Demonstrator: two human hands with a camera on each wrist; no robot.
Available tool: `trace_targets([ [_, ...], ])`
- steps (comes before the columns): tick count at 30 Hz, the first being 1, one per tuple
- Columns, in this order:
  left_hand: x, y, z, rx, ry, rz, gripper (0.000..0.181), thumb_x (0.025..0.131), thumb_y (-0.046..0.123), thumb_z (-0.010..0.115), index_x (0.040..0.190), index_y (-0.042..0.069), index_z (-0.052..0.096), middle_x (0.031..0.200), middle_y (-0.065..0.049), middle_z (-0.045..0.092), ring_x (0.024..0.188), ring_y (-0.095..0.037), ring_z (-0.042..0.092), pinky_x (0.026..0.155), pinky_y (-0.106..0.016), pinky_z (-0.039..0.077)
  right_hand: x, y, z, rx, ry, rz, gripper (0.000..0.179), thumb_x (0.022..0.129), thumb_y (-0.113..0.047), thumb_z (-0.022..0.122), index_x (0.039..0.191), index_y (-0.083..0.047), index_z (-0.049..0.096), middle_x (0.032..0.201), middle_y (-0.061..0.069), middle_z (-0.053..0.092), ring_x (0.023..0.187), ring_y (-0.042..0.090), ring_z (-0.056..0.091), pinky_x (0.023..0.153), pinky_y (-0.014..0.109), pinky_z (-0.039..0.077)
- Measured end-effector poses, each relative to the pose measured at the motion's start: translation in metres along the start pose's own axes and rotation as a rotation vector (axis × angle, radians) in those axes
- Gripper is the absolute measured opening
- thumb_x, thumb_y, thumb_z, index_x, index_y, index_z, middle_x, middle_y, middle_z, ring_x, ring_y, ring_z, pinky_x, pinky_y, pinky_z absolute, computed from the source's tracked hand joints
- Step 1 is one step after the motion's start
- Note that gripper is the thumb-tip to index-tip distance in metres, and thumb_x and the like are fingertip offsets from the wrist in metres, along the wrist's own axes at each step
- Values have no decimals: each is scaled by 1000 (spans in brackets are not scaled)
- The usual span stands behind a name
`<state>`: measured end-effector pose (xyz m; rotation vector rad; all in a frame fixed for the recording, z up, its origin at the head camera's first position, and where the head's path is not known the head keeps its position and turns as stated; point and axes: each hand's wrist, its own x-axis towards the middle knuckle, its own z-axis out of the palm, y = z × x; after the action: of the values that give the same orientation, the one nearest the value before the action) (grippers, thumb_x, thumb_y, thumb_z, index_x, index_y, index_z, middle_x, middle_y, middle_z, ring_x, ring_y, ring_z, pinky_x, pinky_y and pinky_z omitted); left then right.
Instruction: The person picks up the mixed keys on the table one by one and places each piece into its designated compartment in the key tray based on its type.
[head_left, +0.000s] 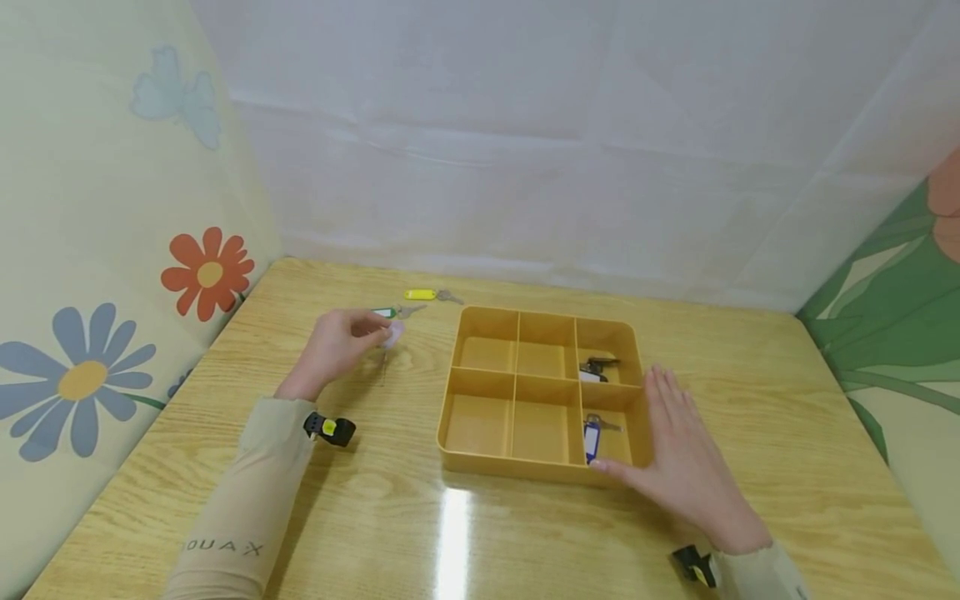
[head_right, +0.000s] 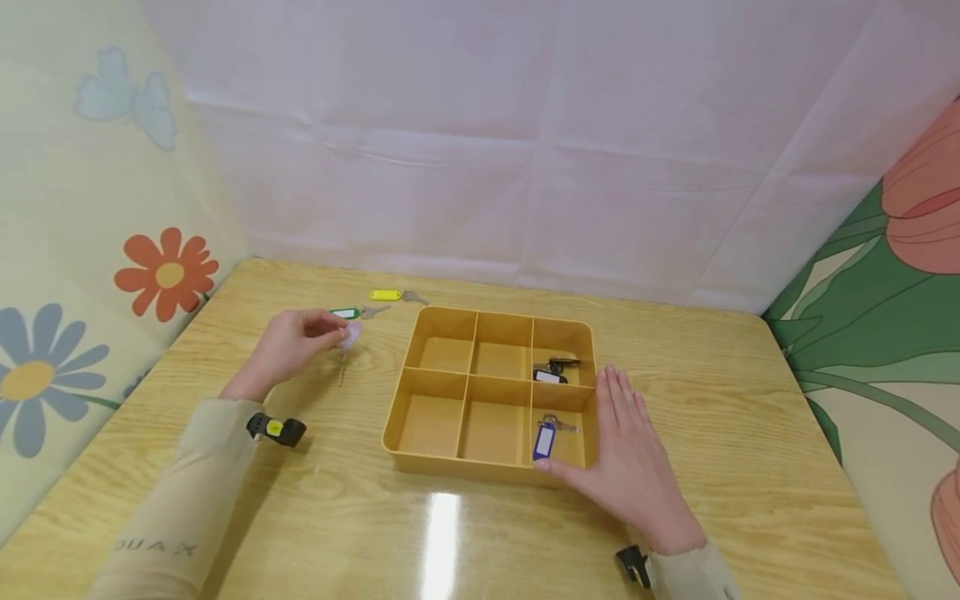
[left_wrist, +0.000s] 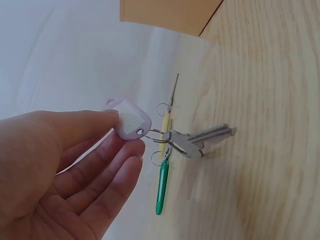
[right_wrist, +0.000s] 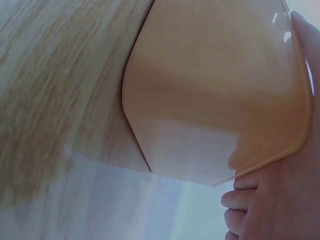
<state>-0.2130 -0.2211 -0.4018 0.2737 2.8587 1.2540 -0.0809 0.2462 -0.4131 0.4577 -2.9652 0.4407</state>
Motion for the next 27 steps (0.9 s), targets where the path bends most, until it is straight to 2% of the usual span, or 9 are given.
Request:
trace_targets([
  [7,-1,2,2,4,19,22,24,101,22,68,116,4,73,111,-14,72,100,-30,68,83,-48,56,0,1,0,0,-1,0,130,81,-78,65,161,-1,-3,167,16,-7,153,36,-1,123,45,0],
  [18,0,7,2,9,60,52,22,100,20,69,114,3,73,109,-14,73,98,-32,68,84,-50,55,1,-1,-1,5,-23,16,129,83,-76,65,160,0,-4,167,16,-8,153,40,2,122,45,0],
  [27,-1,15,3,10,88,70,22,100,22,69,111,4,74,106,-13,73,95,-31,68,83,-49,55,-1,-1,-2,8,-18,7,129,83,-77,64,160,0,-3,167,16,-8,153,35,-2,123,45,1],
])
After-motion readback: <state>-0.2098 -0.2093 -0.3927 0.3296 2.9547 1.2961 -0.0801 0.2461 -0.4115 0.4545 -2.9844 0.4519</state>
